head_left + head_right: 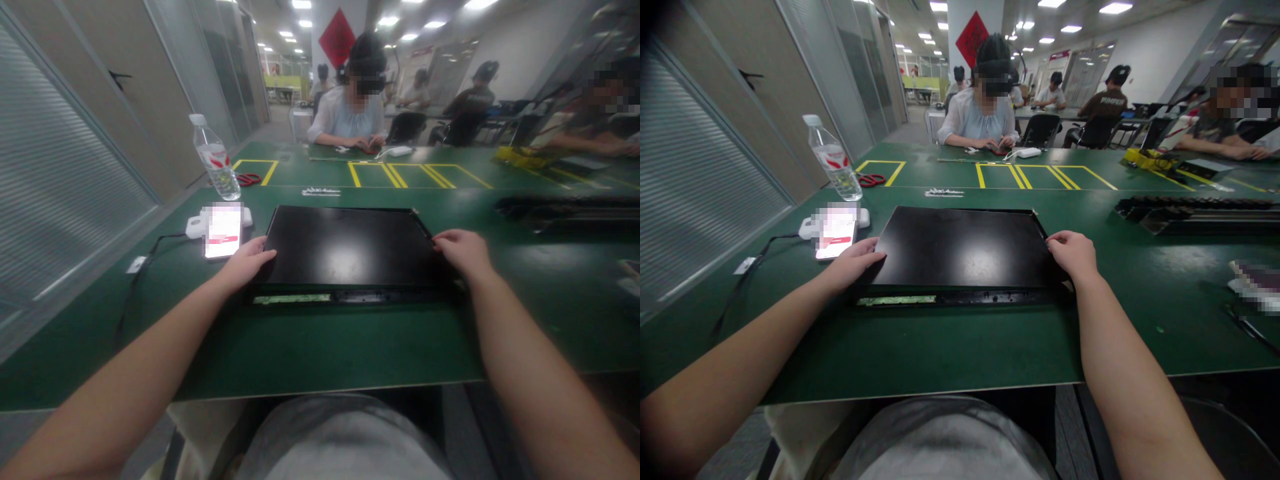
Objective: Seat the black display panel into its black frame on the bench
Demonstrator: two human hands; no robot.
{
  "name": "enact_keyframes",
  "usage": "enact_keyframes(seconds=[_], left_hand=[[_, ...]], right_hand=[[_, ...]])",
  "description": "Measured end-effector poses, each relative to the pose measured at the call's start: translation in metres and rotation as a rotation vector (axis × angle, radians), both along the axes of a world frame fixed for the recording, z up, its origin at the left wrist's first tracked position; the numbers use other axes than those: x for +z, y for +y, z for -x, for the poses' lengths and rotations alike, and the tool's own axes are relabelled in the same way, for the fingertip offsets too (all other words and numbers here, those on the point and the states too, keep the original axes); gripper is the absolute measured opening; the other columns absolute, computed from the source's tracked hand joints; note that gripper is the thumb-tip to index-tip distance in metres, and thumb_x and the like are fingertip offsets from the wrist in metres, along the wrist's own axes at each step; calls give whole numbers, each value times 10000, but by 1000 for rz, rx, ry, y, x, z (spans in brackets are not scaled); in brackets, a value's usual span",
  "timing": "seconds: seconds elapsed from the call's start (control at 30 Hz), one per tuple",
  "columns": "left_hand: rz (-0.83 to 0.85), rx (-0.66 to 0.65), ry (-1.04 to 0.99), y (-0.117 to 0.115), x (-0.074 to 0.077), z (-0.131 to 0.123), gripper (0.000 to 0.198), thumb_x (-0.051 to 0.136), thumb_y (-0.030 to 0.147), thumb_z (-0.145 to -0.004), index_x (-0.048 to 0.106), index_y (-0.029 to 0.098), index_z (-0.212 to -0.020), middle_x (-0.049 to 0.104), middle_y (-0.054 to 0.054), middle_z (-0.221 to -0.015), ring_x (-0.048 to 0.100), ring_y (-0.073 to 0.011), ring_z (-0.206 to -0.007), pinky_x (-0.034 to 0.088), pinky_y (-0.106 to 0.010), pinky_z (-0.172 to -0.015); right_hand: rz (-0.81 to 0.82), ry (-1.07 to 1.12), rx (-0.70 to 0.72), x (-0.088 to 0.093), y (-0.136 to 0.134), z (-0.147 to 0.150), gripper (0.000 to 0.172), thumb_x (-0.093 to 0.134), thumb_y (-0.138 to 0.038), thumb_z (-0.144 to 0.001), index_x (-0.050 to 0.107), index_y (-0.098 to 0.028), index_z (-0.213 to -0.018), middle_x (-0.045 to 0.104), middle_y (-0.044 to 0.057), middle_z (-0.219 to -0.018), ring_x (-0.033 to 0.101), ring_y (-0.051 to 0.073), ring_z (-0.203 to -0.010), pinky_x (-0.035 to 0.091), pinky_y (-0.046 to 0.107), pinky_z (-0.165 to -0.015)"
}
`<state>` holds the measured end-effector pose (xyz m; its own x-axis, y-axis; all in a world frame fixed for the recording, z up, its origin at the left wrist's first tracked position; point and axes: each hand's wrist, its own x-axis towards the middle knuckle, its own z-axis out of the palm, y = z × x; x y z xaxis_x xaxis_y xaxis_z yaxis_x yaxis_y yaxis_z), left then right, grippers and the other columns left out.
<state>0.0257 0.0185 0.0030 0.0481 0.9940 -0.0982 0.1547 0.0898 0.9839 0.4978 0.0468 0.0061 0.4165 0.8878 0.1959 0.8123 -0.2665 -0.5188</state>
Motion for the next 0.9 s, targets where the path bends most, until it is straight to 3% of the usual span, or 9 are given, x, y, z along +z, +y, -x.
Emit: enact_keyframes(seconds=[0.9], left_hand=[[7, 21, 34, -3, 4, -2, 436, 775, 281, -739, 740, 181, -1163, 837, -97, -1089, 786, -354, -1034, 591, -520, -999]], right_hand=[[43, 20, -11, 7, -4, 6, 254, 627, -248, -762, 824, -222, -919, 795, 78, -885, 731, 288, -949, 560, 401, -866]])
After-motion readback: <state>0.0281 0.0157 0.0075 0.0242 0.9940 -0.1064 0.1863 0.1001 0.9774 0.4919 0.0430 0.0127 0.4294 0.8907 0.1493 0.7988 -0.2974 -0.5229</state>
